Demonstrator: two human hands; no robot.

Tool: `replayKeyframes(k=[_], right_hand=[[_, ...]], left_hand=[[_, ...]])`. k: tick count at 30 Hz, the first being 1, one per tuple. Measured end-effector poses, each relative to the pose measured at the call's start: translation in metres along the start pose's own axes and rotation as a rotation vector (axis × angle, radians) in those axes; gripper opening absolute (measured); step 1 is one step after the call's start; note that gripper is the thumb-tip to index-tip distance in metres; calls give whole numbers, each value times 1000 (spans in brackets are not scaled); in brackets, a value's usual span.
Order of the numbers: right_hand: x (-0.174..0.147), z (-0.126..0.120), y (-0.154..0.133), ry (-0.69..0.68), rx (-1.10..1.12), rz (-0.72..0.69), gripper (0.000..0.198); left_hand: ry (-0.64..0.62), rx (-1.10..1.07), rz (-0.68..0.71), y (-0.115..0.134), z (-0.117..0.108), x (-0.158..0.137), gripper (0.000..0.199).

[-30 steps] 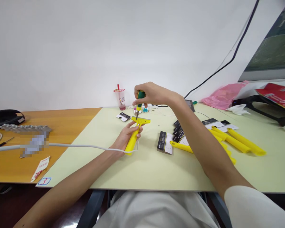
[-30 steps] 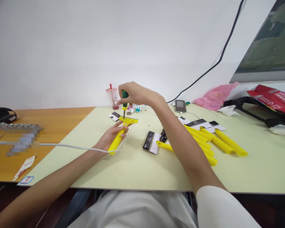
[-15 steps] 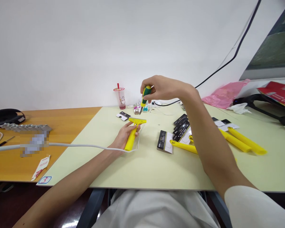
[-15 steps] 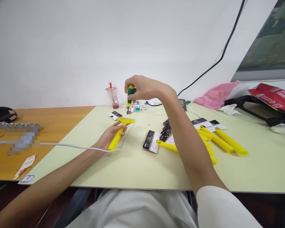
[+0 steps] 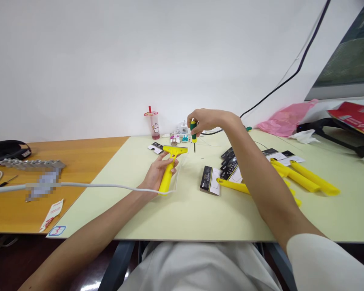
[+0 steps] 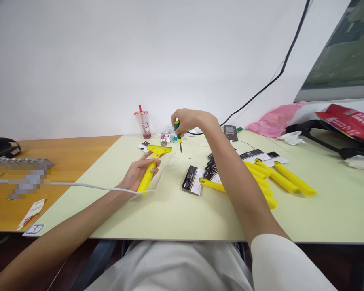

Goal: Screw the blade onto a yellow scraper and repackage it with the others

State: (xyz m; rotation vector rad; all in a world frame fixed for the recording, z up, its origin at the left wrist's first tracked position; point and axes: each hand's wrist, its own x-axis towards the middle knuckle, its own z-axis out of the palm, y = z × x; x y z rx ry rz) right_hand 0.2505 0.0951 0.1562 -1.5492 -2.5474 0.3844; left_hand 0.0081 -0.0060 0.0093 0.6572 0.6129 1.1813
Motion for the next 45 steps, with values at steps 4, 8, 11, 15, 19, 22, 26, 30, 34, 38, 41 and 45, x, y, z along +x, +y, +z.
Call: replayKeyframes(k=[4, 8, 11, 15, 19, 22, 26, 30, 34, 38, 41, 45], right_hand=[[6, 5, 4, -44, 15, 29, 24], [12, 9, 8, -98, -4, 58, 24], [14, 11, 10, -116, -6, 74, 25], [13, 11, 11, -130, -1, 85, 22], [15, 13, 13, -154, 21, 105, 23], [17, 14, 15, -158, 27, 125, 26], [18, 14, 17, -173, 26, 145, 23], [16, 14, 16, -177, 22, 160, 20], [13, 10, 15, -154, -11, 149, 22], [2, -1, 11, -81, -36, 119, 22], [-12, -11, 4, 4, -44, 90, 23], [-32, -22, -7, 82, -13, 2, 26]], left_hand=[[-3, -5, 5, 0, 2, -3, 56], [-10, 11, 8, -1, 2, -3, 56], [-12, 8, 4, -1, 2, -3, 57], [-26, 2, 0, -1, 2, -3, 58], [-33, 3, 4, -1, 2, -3, 57], [-41, -5, 3, -1, 1, -2, 57], [-41, -8, 2, -1, 0, -2, 57], [-46, -6, 3, -1, 1, -2, 55], [-35, -10, -3, -1, 1, -2, 56], [-30, -12, -6, -1, 1, -1, 52], [-31, -18, -16, -1, 0, 0, 49], [-11, -25, -33, -1, -2, 1, 45]])
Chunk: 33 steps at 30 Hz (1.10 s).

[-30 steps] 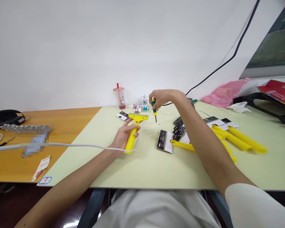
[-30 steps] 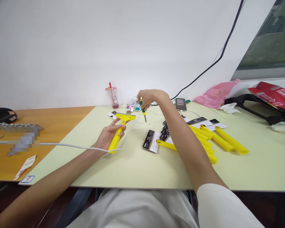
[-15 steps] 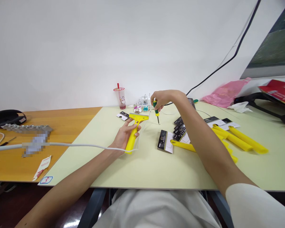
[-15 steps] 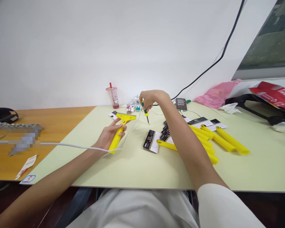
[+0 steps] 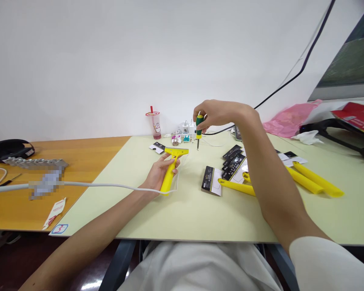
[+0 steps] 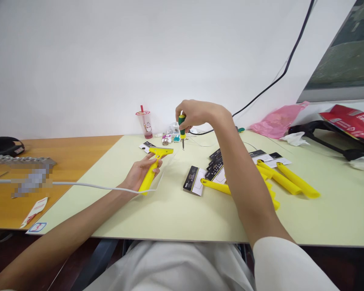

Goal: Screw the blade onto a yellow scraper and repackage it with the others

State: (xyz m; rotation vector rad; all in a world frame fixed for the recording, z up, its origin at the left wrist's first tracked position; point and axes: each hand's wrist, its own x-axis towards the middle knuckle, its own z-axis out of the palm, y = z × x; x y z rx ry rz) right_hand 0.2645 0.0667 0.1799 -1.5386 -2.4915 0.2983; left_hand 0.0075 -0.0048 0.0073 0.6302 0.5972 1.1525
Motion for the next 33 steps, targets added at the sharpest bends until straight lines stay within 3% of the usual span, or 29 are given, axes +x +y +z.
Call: replayKeyframes(k=[4, 14, 33], right_hand=[[-13, -5, -11, 75, 15, -98, 33], [-19, -2, -27, 97, 170, -278, 30], [-15, 2, -33, 51, 120, -231, 37]], left_hand=[[21, -8, -11, 0, -1, 1, 39], [42, -18, -34, 1, 4, -2, 35], [4, -21, -31, -2, 0, -1, 40]])
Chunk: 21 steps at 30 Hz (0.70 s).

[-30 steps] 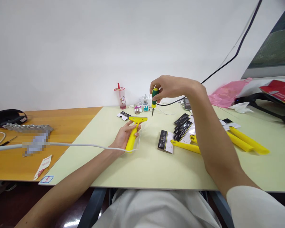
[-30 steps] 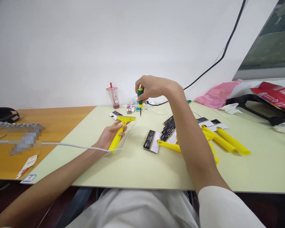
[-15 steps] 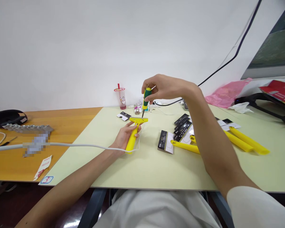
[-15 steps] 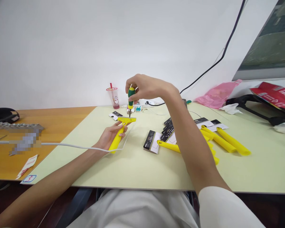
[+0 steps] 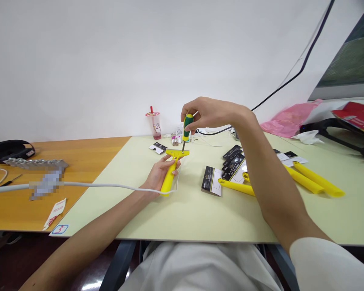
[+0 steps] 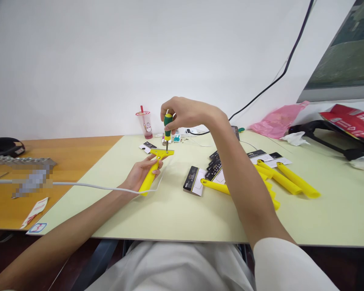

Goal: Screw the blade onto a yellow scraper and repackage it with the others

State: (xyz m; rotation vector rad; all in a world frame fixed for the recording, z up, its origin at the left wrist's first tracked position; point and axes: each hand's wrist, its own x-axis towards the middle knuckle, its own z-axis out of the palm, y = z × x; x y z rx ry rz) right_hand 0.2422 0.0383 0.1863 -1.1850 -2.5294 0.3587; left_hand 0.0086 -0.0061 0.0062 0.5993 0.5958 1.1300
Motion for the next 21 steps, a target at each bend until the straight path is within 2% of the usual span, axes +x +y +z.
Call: replayKeyframes(k=[9, 21], right_hand=[[0, 0, 3, -8, -20, -31, 34], [-1, 0, 1, -18, -40, 8, 39]], left_hand=[[0, -6, -1, 1, 0, 0, 39], [-2, 1, 11, 1, 0, 0, 40]])
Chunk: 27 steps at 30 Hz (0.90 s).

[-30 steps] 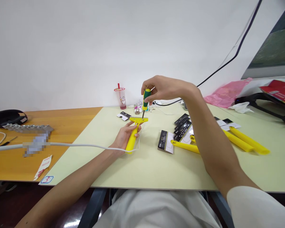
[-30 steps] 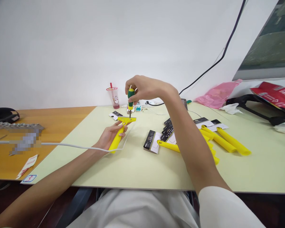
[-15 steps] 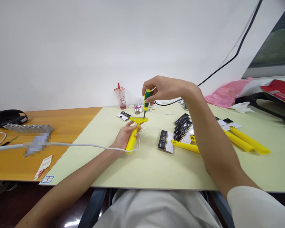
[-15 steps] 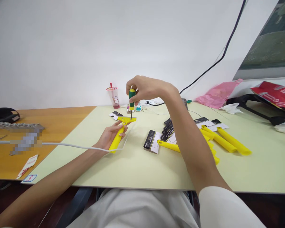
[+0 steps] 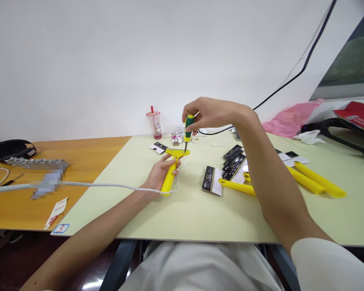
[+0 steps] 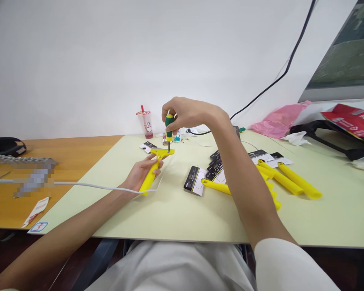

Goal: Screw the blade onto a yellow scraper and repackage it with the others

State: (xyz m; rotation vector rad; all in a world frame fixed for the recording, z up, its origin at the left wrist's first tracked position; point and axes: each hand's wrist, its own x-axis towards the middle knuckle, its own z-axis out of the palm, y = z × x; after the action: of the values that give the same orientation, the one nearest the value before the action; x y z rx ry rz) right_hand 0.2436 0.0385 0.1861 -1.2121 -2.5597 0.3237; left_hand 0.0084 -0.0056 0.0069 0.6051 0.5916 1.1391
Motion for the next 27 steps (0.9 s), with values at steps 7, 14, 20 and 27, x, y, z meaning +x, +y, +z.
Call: replayKeyframes(k=[7, 14, 20, 27], right_hand=[[1, 0, 1, 1, 3, 5, 39], [0, -1, 0, 3, -3, 54, 45], [0, -2, 0, 10, -12, 52, 46], [1, -2, 4, 10, -8, 33, 42]], left_hand=[[-15, 0, -3, 0, -1, 0, 42], [-33, 9, -8, -1, -2, 1, 45], [-35, 8, -1, -1, -2, 1, 45], [-29, 11, -10, -1, 0, -2, 44]])
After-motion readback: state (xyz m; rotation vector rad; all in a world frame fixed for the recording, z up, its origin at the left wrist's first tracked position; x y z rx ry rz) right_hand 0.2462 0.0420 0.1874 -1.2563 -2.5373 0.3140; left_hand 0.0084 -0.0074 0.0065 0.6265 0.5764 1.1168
